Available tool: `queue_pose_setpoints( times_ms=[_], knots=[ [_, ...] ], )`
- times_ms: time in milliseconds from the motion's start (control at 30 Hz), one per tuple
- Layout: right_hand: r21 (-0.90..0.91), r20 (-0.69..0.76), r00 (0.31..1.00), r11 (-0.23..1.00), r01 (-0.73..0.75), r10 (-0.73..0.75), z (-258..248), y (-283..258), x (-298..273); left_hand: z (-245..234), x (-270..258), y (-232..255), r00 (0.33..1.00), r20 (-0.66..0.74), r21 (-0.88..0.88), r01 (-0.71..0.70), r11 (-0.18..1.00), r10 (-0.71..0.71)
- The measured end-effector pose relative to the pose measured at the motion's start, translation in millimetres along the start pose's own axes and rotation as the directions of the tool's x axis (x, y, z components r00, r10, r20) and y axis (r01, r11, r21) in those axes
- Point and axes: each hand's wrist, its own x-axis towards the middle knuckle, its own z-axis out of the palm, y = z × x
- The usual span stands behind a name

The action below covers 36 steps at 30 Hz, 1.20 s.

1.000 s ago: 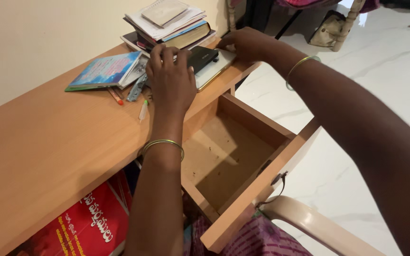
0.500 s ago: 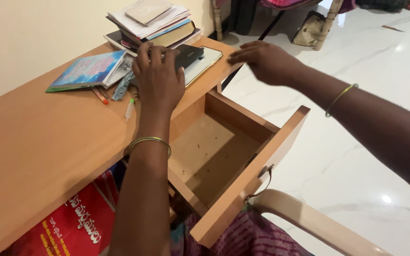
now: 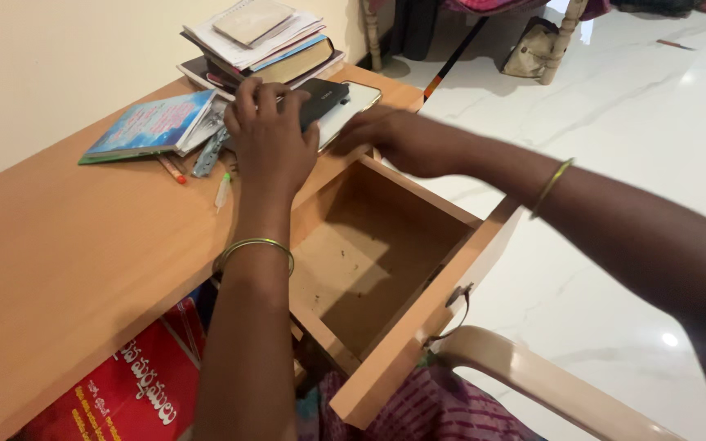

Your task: The person empties a desk drawer by removing stationery, books, and papers, placing them on the desk surface. They then wipe the inside of the drawer with a cloth and begin moving books from a lower drawer onto the desk.

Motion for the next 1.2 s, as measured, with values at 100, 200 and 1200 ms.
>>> queue_pose_setpoints(
  times_ms=[100, 200, 1200],
  knots=[
    [-0.125, -0.043, 0.999, 0.992, -0.023, 0.018, -9, 47, -11, 1, 0, 1, 1.0, 0.012, -0.011, 0.001, 1.0, -0.001],
    [-0.222, -0.112, 0.986, 0.964, -0.145, 0.123, -22, 91, -16, 2, 0, 0, 1.0, 0.014, -0.018, 0.008, 1.0, -0.008],
    [-0.246, -0.106, 0.979, 0.949, -0.198, 0.177, -34, 8, -21, 6, 0, -1, 0.982, -0.155, -0.104, 0.096, 0.99, -0.111]
  ],
)
